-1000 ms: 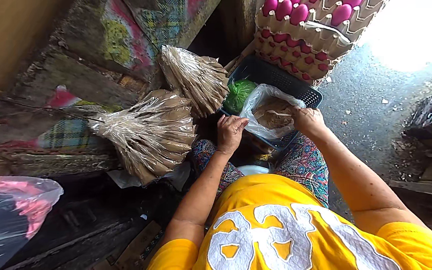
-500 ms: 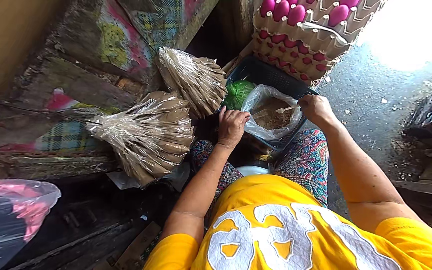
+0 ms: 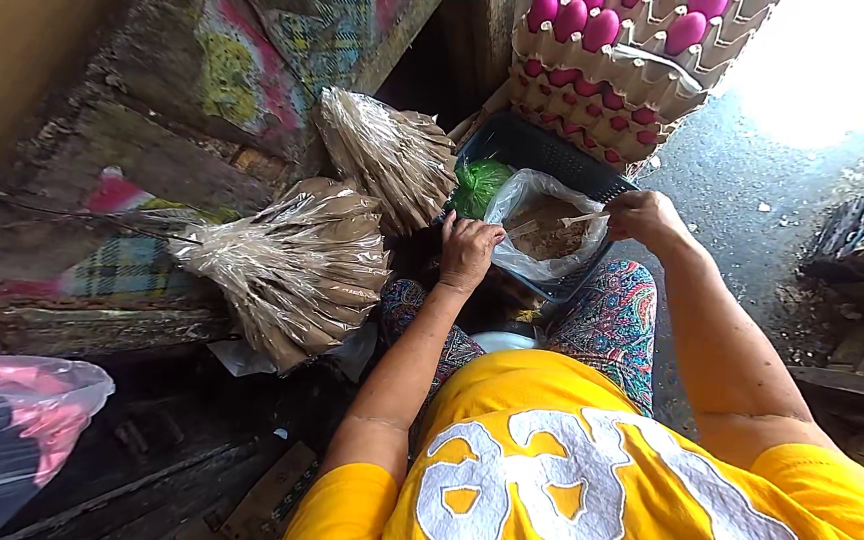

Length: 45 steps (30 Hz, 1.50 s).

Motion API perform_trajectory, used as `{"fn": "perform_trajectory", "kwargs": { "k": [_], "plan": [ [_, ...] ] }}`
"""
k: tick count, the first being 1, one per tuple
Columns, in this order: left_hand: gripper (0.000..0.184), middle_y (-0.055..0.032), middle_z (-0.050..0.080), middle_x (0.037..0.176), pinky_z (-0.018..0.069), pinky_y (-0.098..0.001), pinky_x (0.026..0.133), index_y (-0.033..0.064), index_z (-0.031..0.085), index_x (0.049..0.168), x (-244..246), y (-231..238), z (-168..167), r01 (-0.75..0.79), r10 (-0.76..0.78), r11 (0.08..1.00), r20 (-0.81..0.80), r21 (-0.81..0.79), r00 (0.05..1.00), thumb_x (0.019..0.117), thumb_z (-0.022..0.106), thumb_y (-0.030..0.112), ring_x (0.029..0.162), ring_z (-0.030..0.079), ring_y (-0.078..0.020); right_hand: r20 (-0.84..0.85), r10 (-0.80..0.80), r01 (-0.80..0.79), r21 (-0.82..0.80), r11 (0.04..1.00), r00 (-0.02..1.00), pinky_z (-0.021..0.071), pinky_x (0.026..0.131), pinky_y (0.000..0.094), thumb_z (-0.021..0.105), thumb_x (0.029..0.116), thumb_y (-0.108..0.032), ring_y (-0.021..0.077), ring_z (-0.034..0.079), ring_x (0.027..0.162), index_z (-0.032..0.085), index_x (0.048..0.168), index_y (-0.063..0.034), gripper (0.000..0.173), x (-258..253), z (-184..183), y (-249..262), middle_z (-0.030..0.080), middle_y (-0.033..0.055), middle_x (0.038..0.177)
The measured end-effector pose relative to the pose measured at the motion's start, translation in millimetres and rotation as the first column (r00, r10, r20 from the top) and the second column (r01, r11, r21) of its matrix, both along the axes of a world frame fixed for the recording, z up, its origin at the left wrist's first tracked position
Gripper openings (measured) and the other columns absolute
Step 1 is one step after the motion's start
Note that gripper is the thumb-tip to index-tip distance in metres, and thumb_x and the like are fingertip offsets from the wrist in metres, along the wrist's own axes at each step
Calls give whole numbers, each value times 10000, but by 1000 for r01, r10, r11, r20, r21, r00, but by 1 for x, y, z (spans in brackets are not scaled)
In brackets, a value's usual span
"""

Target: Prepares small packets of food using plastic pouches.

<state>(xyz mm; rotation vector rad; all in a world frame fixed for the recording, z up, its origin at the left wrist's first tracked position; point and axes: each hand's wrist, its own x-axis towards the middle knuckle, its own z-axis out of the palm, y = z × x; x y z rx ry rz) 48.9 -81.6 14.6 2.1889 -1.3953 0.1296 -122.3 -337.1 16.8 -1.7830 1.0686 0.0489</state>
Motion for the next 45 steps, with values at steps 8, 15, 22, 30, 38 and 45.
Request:
{"fn": "perform_trajectory", "kwargs": {
  "k": [8,15,22,30,38,45],
  "plan": [
    [118,-83,770,981,301,-629,1157,112,798,1012,0,-6,-5,27,-27,1000,0,14,1000,955,699,140,1043,715,-294,192,-16,-1,85,996,981,581,670,300,532,1069,-145,82,619,652,648,1122,-1,192,-19,42,-9,616,39,819],
    [128,-80,772,992,300,-626,1157,110,798,1018,0,-6,-2,43,-43,999,-9,4,999,966,687,149,1045,715,-284,276,54,-86,105,991,960,581,629,257,555,1053,-126,54,614,613,650,1064,-25,138,-12,58,-10,594,-11,749],
    [120,-89,770,985,303,-633,1153,105,799,1009,0,-6,-1,60,-60,998,-7,-7,998,955,698,141,1035,717,-291,274,85,-118,107,987,958,574,625,254,547,1054,-107,55,602,613,639,1061,-16,129,-7,54,-11,583,-7,759],
    [127,-80,773,987,304,-621,1158,109,802,1011,-1,-9,-3,48,-48,999,-19,-3,999,961,694,153,1032,719,-286,258,111,-144,115,983,960,577,628,265,536,1059,-100,65,601,609,642,1054,-1,145,-1,51,-7,583,9,753],
    [132,-87,772,1004,300,-617,1166,99,800,1026,-4,-12,-3,43,-44,999,-110,-7,993,961,695,147,1041,715,-292,258,190,-207,39,978,947,586,634,286,559,1052,-102,87,627,615,674,1072,5,159,14,54,14,633,45,773],
    [133,-92,772,1005,335,-595,1148,80,791,1024,-7,-5,-2,-42,13,991,-224,-127,975,960,683,123,1021,718,-265,190,417,-324,-386,864,889,596,805,416,548,1066,-127,193,716,823,695,1151,-43,189,12,94,44,722,120,980]
  ]
}}
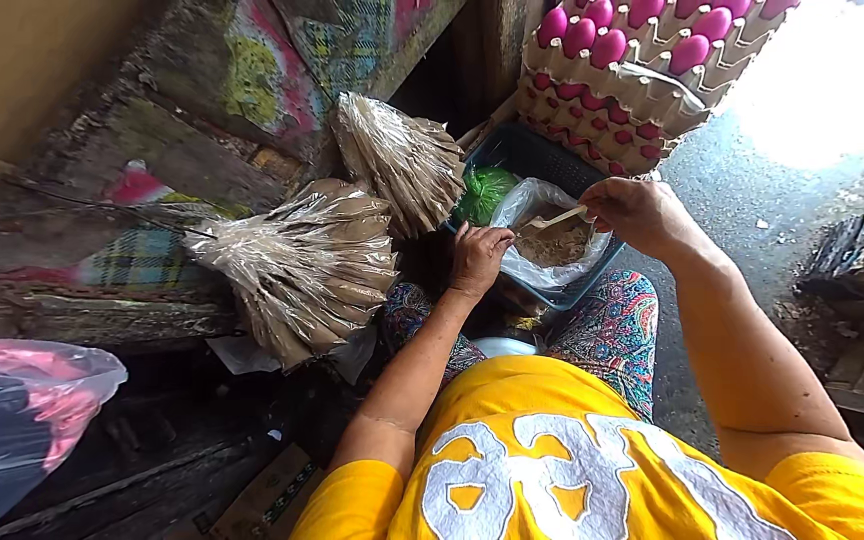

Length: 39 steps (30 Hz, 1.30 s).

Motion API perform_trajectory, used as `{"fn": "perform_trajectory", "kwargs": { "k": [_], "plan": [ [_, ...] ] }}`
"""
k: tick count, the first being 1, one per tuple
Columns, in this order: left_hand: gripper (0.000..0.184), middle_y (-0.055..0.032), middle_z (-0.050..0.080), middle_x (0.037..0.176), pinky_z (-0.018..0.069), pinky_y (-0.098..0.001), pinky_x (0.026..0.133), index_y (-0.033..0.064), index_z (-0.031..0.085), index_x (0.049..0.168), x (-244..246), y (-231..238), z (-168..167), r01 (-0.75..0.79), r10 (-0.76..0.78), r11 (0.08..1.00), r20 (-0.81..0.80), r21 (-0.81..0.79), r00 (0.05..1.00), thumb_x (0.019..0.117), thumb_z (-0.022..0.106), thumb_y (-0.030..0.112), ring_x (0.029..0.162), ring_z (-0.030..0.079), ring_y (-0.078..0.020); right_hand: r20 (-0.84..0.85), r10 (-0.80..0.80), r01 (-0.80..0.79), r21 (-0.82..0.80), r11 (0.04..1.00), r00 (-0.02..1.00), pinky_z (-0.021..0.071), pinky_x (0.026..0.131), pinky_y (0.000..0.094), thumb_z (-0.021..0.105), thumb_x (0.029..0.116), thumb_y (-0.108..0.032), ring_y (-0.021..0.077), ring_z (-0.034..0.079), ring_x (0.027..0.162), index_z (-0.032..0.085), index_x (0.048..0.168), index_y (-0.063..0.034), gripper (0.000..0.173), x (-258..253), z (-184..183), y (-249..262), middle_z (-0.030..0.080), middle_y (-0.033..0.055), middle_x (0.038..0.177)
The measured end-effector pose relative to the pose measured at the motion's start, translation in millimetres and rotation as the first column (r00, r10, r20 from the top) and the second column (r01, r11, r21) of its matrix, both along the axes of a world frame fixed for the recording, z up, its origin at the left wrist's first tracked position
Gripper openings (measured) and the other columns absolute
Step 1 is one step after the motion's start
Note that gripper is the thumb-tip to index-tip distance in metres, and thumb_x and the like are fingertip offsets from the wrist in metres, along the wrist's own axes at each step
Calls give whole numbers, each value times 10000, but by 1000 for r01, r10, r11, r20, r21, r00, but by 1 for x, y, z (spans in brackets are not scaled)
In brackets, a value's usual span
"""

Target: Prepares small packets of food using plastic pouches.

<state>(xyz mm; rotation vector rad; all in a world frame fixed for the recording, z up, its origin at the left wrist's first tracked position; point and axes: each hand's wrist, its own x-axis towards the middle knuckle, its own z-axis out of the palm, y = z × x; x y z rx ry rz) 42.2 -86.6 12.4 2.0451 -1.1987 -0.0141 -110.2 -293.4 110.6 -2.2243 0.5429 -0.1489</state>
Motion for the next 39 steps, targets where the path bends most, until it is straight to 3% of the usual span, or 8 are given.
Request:
{"fn": "perform_trajectory", "kwargs": {
  "k": [4,10,18,23,28,32,35,39],
  "plan": [
    [136,-75,770,1026,366,-539,1149,60,780,1042,-4,5,0,-50,35,995,-165,-89,986,960,683,109,1043,709,-217,174,89,-49,-223,974,981,582,832,479,535,1044,-48,277,718,868,710,1141,-15,203,-7,13,14,724,169,1040],
    [160,-139,710,1068,557,-342,923,-23,663,1138,-16,15,2,-52,-22,980,-367,-191,930,1011,608,58,985,693,-166,265,156,-62,-333,941,951,581,820,487,531,1030,-24,295,721,869,715,1111,-15,202,-14,23,27,725,171,1022],
    [232,-166,639,1160,572,-356,910,-50,471,1280,-24,16,6,-35,-150,961,-619,-276,771,1071,435,44,981,687,-166,282,211,-86,-399,913,936,575,778,503,538,1010,-7,323,716,864,716,1104,-13,201,-16,34,44,718,179,994],
    [256,-103,687,1148,553,-292,889,6,455,1329,-28,19,16,-57,-155,971,-790,-233,593,1080,426,60,947,687,-96,259,255,-116,-453,884,932,571,772,545,538,988,32,381,718,906,714,1085,7,202,-12,36,55,716,208,999],
    [250,-145,687,1104,554,-299,921,-89,489,1282,-26,9,8,-129,-161,954,-825,-271,543,1053,442,-1,963,688,-118,255,256,-109,-477,872,932,577,778,535,547,980,46,386,717,906,717,1099,11,210,-11,28,60,714,210,989],
    [258,-174,677,1136,548,-306,949,-111,498,1283,-23,8,1,-156,-143,947,-805,-280,575,1052,434,-16,1004,685,-136,281,203,-70,-420,905,938,573,782,544,519,1012,2,371,711,895,706,1124,12,217,-17,32,52,710,209,1018],
    [263,-212,666,1156,550,-338,965,-117,533,1274,-21,10,-9,-186,-69,948,-740,-257,669,1055,439,-6,1039,683,-187,272,49,43,-323,946,961,574,789,545,515,1042,-73,335,720,859,704,1143,-3,226,-18,26,33,725,199,1022],
    [262,-217,678,1181,536,-373,990,-96,588,1256,-24,15,-9,-166,15,962,-564,-217,826,1065,460,29,1077,681,-220,42,-162,164,-68,984,986,567,823,583,535,1057,-124,336,722,846,700,1168,-9,230,-9,-17,6,725,200,991]
  ]
}}
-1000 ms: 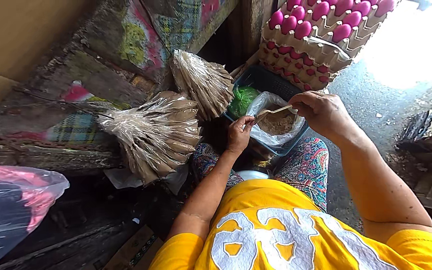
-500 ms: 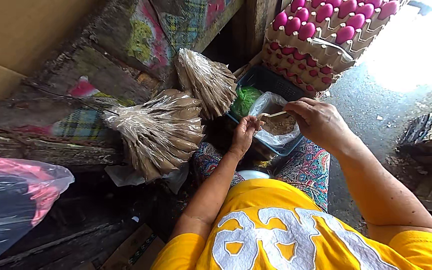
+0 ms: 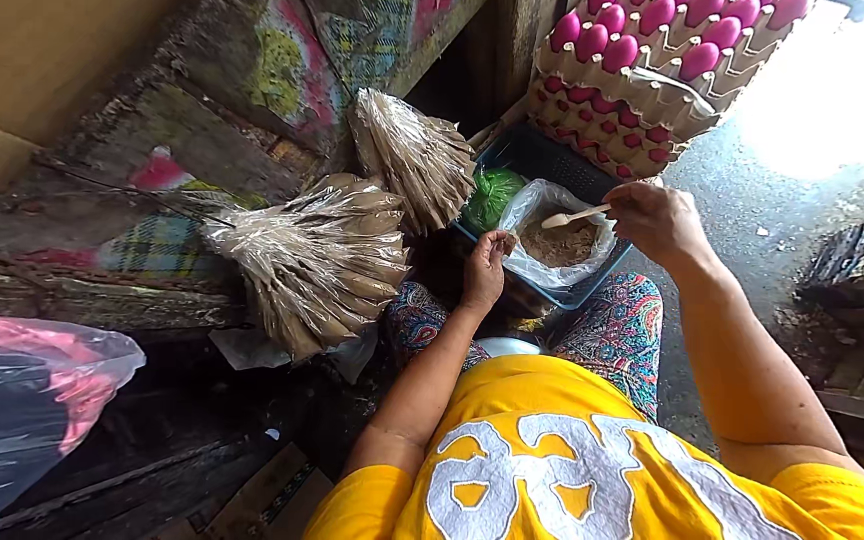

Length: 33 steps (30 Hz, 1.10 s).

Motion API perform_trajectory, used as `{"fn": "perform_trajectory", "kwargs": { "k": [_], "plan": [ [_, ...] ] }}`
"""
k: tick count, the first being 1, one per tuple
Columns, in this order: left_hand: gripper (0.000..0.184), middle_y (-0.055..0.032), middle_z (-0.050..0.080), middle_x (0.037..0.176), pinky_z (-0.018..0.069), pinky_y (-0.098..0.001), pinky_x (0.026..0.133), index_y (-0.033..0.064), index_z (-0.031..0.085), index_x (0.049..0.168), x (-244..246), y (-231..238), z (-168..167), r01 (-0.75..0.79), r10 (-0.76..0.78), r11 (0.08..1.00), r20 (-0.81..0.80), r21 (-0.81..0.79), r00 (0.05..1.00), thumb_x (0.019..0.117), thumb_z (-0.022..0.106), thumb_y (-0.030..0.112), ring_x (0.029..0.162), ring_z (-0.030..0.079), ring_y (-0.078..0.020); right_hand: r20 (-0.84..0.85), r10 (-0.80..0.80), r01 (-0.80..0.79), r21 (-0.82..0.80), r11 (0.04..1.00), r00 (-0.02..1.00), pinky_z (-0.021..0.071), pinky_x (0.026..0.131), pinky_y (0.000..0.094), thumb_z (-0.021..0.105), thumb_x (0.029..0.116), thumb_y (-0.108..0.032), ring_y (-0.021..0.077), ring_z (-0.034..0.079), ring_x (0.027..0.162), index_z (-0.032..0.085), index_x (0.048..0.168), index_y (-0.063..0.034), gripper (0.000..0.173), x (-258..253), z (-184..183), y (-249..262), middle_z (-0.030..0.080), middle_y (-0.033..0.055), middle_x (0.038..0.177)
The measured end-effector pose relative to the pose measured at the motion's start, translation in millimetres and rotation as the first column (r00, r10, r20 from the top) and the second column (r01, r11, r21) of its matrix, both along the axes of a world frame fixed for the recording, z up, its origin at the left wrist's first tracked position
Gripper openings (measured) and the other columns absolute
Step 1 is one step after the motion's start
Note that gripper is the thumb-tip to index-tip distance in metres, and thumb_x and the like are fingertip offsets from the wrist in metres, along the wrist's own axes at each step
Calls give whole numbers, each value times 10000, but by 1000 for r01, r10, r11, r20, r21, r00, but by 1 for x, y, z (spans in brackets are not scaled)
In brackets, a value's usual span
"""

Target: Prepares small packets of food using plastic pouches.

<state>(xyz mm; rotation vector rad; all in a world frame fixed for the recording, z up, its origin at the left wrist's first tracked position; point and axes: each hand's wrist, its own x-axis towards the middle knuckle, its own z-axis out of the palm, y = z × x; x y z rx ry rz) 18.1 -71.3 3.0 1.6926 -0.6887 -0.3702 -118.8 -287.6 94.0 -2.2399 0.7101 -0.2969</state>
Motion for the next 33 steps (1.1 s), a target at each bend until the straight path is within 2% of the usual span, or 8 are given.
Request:
{"fn": "perform_trajectory", "kwargs": {
  "k": [6,9,13,16,19,25,29,33],
  "plan": [
    [225,-182,696,1132,536,-333,979,-87,633,1187,3,2,3,3,-1,1000,85,-22,996,1053,483,13,1048,682,-176,-275,-93,162,239,957,957,558,882,611,519,1052,-129,382,723,906,679,1205,14,264,14,-74,-16,719,239,1058],
    [228,-190,701,1133,548,-367,963,-76,640,1194,2,4,6,11,-17,999,133,39,991,1056,488,24,1029,695,-204,-333,-58,107,131,986,941,520,909,674,509,1053,-140,444,703,1002,714,1166,6,275,16,-87,-8,715,266,1086],
    [226,-186,717,1123,541,-366,986,-72,668,1168,-1,-1,5,32,-38,999,196,37,980,1046,499,14,1056,700,-209,-181,37,-53,-83,995,983,416,1018,706,599,1009,-129,511,522,1288,721,1179,2,247,8,-64,11,593,291,1351],
    [224,-176,718,1114,541,-358,984,-63,666,1172,-3,-4,4,58,-67,997,209,47,976,1053,502,34,1047,700,-195,84,156,-150,-75,986,984,465,1039,592,664,980,-163,411,577,1259,722,1153,-28,227,7,-36,32,616,222,1342],
    [224,-163,724,1103,555,-378,959,-45,666,1180,-8,-6,6,63,-77,995,219,71,973,1058,507,56,1017,709,-198,201,234,-220,-92,971,951,481,1034,546,702,958,-202,376,586,1244,725,1124,-35,237,13,-22,48,615,193,1350],
    [213,-158,728,1093,560,-365,954,-49,667,1177,-10,-4,8,53,-58,998,244,24,968,1046,518,29,1013,712,-190,106,282,-265,-152,952,954,473,1032,568,702,958,-190,405,560,1269,730,1020,-29,175,29,-21,57,596,206,1368],
    [210,-163,724,1099,548,-324,971,-69,664,1167,-8,-1,7,69,-59,997,210,-38,976,1038,515,5,1030,705,-167,158,335,-307,-178,935,929,488,1025,539,661,967,-78,392,587,1225,720,948,-9,93,34,-17,66,617,205,1319],
    [237,-165,701,1171,552,-334,973,-57,633,1241,-4,6,8,107,-94,992,170,-71,981,1048,531,38,1050,697,-170,180,369,-318,-260,912,912,483,1022,524,638,966,-61,394,593,1202,716,923,0,108,40,-9,68,629,212,1294]
  ]
}}
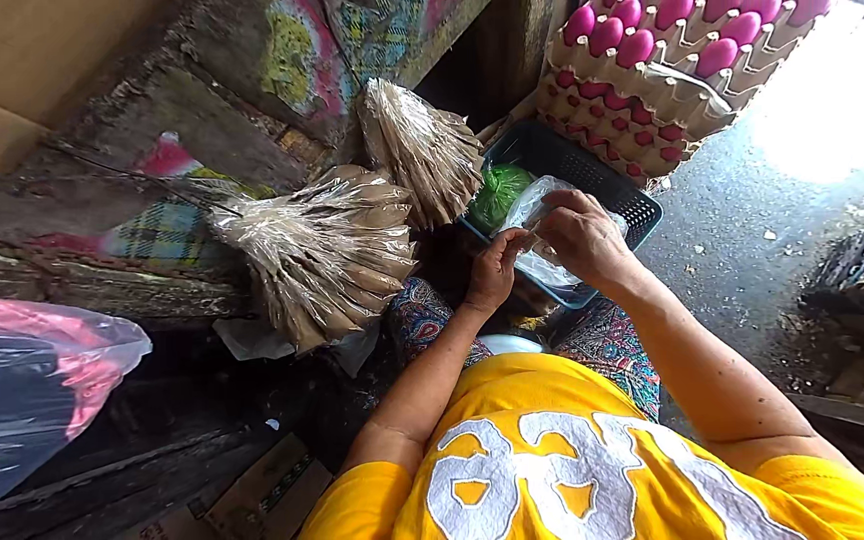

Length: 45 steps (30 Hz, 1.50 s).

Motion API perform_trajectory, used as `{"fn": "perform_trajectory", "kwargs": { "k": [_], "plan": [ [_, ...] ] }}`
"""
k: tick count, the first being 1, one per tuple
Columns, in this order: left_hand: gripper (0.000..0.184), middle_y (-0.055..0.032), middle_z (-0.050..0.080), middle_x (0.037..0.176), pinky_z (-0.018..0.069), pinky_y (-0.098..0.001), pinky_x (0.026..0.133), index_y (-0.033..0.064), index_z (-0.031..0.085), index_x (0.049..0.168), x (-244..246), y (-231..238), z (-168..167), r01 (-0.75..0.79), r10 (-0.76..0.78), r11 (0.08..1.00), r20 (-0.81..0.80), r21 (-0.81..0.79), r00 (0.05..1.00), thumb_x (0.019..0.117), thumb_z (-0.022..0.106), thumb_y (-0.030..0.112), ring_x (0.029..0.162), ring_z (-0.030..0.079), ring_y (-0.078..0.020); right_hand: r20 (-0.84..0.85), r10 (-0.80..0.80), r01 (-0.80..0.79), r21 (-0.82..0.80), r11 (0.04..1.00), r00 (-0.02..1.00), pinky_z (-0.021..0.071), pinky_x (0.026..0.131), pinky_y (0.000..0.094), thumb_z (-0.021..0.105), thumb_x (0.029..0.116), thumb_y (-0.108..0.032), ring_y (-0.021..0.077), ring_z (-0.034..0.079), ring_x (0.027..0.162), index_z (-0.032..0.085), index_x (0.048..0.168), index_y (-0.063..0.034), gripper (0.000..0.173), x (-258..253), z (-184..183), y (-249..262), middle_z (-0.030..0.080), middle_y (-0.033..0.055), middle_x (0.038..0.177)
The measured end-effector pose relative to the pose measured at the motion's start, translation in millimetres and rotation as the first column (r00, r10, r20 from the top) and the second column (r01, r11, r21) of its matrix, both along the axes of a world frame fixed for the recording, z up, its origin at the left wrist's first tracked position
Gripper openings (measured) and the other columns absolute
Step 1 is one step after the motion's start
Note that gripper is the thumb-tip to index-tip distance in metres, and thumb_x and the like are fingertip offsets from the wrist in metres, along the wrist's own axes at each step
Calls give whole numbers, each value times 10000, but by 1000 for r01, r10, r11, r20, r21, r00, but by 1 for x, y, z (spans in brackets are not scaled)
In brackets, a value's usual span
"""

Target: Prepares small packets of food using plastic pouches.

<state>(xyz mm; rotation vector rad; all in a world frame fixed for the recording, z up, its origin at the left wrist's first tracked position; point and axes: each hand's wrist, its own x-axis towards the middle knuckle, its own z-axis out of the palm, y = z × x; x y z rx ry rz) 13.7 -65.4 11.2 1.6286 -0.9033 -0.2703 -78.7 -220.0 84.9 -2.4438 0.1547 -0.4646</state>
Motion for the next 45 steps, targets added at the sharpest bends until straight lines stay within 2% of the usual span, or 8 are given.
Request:
{"fn": "perform_trajectory", "kwargs": {
  "k": [4,10,19,24,29,32,36,45],
  "plan": [
    [293,-193,681,1236,539,-376,1012,-68,603,1309,3,4,-1,66,-66,998,-39,6,997,1055,516,51,1111,687,-209,-46,33,-35,-50,998,998,482,986,577,632,974,-75,411,583,1232,719,941,-2,118,2,10,1,624,208,1321],
    [244,-169,717,1128,548,-335,975,-65,664,1213,5,4,-4,85,-83,996,-47,34,995,1043,557,73,1025,701,-162,-98,42,-50,-84,995,994,481,974,573,629,981,-97,396,589,1213,708,943,-20,118,3,18,-5,624,188,1319],
    [257,-182,709,1168,532,-341,997,-73,663,1226,4,-1,-3,137,-135,989,-41,48,990,1051,526,56,1070,693,-179,-154,47,-78,-197,977,987,471,972,604,638,970,-76,403,585,1246,711,947,-15,98,-3,13,-4,640,188,1303],
    [214,-160,735,1114,547,-368,1000,-56,691,1159,2,-5,-6,178,-175,982,-48,57,983,1040,548,49,1055,711,-186,-94,25,-34,-90,995,995,484,945,573,624,985,-96,386,621,1167,718,968,-13,127,-6,15,-10,663,187,1242],
    [203,-144,752,1031,562,-328,953,-67,705,1123,2,-9,-6,108,-103,993,-93,53,990,1028,574,56,977,722,-145,-196,-101,110,37,993,975,516,967,613,583,1037,-147,394,655,1155,625,1278,-17,277,-14,-2,-41,662,210,1246],
    [216,-151,758,1039,572,-352,960,-75,701,1135,15,-8,7,70,-68,997,-45,44,997,1029,572,62,988,734,-170,-471,-209,182,-105,978,857,436,973,712,556,1036,-110,485,616,1191,653,1271,-27,268,-20,-34,-65,664,260,1249],
    [202,-124,760,1041,577,-330,949,-45,718,1116,36,-6,37,5,-9,999,106,33,994,1026,591,85,980,731,-146,-654,-232,88,-246,965,720,389,1012,691,606,1014,-121,463,613,1187,702,1207,-29,235,-26,-73,-80,681,254,1212],
    [197,-128,765,1033,564,-363,958,-7,757,1093,55,-22,55,-62,30,996,430,61,902,1018,609,99,990,734,-197,-659,-219,42,-273,961,720,399,980,679,703,911,-37,477,553,1214,727,1182,-30,272,-23,-95,-91,639,256,1239]
  ]
}}
